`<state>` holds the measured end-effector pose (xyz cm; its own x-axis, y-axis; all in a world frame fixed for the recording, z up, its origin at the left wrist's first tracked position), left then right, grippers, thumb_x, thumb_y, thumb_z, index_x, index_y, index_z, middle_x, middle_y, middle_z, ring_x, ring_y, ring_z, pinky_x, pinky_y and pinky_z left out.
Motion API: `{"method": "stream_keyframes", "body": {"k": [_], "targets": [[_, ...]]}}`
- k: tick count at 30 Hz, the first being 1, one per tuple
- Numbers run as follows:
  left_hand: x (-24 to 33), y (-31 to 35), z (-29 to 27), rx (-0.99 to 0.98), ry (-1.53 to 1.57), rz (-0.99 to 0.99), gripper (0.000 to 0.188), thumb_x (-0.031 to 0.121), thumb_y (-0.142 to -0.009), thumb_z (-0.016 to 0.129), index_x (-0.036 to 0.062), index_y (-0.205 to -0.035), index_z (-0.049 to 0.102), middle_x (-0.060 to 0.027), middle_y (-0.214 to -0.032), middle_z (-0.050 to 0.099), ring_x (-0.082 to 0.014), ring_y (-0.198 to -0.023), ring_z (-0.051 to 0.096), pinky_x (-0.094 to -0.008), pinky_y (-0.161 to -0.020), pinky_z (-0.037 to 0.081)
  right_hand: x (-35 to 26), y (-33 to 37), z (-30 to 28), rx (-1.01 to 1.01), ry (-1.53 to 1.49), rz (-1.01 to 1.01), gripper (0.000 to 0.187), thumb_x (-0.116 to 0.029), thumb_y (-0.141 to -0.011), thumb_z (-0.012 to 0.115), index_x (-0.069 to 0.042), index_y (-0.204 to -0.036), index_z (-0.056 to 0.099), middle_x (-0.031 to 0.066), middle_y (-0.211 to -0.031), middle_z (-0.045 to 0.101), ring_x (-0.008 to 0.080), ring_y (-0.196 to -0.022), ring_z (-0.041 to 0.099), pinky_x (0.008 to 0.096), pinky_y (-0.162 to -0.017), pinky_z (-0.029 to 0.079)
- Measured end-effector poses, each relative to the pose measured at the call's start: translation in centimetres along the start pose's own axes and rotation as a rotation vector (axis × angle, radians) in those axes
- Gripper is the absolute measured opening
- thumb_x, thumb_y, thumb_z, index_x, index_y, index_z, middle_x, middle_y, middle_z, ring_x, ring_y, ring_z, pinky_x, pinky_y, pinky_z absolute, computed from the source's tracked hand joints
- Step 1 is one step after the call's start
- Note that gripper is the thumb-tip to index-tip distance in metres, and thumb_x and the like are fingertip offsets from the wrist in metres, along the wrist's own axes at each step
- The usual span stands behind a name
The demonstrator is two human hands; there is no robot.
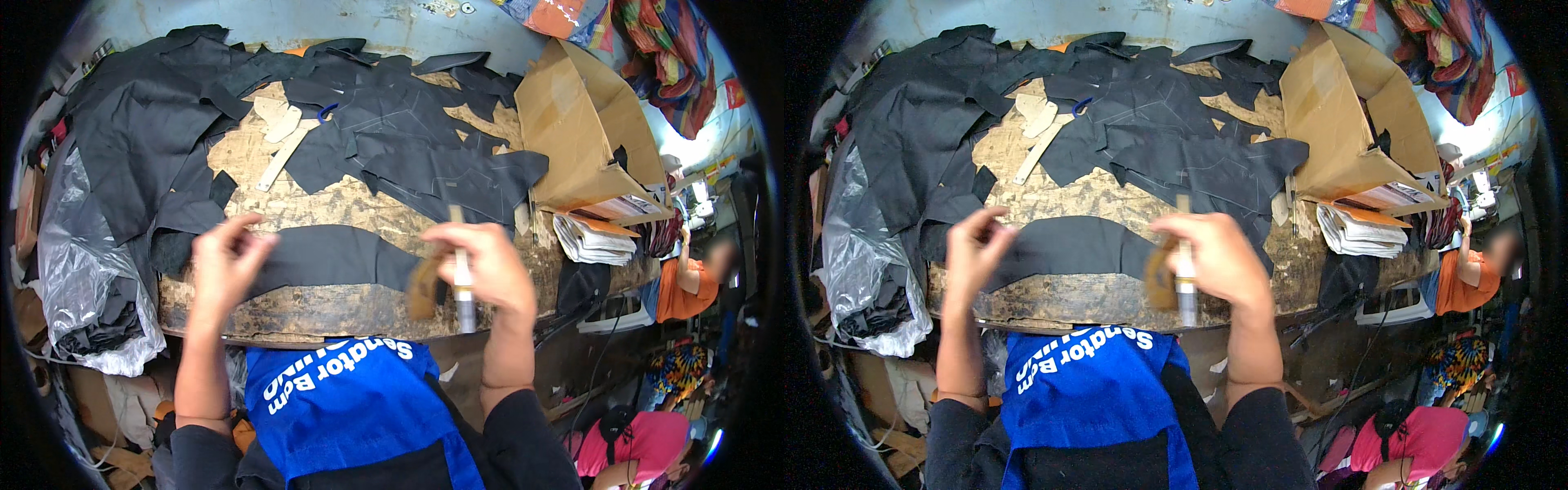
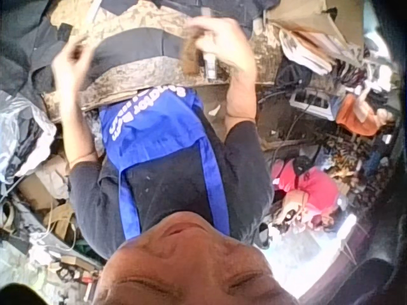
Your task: The person lays out black fabric on a worktable, places a cardboard pattern on top, and traces the outline with a white marker. They then use scissors to cut along the traced lines, producing a shaped fabric piece.
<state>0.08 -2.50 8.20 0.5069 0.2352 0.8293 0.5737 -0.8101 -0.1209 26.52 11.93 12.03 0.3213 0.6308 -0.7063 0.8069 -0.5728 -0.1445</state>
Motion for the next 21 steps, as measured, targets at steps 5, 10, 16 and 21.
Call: {"method": "stream_keyframes", "body": {"k": [5, 10, 16, 21], "targets": [[4.4, 4.3, 8.2, -0.111, -0.074, 0.52, 0.015, 0.007, -0.073, 0.071, 0.0056, -0.086, 0.064, -0.0091, -0.087, 0.063, -0.0264, -0.086, 0.061, -0.0369, -0.078, 0.049, -1.5, -2.8, 2.6, 0.238, -0.044, -0.206, 0.03, 0.001, -0.071, 0.065, -0.003, -0.1, 0.065, 0.0129, -0.096, 0.068, 0.023, -0.077, 0.064, 0.0318, -0.071, 0.051], [3.1, 6.3, 13.6, -0.459, -0.391, 0.735, 0.029, 0.018, -0.084, 0.06, 0.0147, -0.112, 0.063, -0.0059, -0.141, 0.042, -0.0259, -0.134, 0.034, -0.0662, -0.103, 0.019, 2.9, 0.3, 4.2, 0.281, -0.186, 0.082, 0.017, -0.005, -0.077, 0.071, 0.0, -0.092, 0.066, 0.0079, -0.087, 0.069, 0.0102, -0.069, 0.061, 0.0243, -0.064, 0.049], [2.7, 8.0, 15.5, -0.363, -0.538, 0.593, 0.044, 0.026, -0.086, 0.058, 0.0083, -0.125, 0.053, -0.0174, -0.135, 0.046, -0.0307, -0.125, 0.043, -0.0559, -0.1, 0.03, 4.6, 4.8, 6.6, 0.313, 0.066, 0.129, 0.037, -0.012, -0.061, 0.083, -0.001, -0.092, 0.064, 0.012, -0.092, 0.066, 0.0254, -0.084, 0.061, 0.0337, -0.075, 0.049], [3.3, 7.2, 14.5, -0.235, -0.19, 0.475, 0.047, 0.007, -0.084, 0.056, 0.0009, -0.13, 0.046, -0.0213, -0.118, 0.058, -0.0355, -0.11, 0.055, -0.0425, -0.094, 0.041, 7.9, 6.3, 5.4, 0.465, 0.013, 0.273, 0.037, -0.009, -0.059, 0.083, -0.002, -0.09, 0.064, 0.0121, -0.087, 0.065, 0.0245, -0.079, 0.06, 0.0339, -0.071, 0.049]]}}
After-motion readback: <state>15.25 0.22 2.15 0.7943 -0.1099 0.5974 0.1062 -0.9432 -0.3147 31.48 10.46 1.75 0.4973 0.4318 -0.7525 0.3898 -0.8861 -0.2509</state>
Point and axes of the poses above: each hand's wrist, its own y-axis away from the middle knuckle, its own z-axis out of the palm, x = y × z, the point moved 8 cm from there along -y, towards the middle knuckle
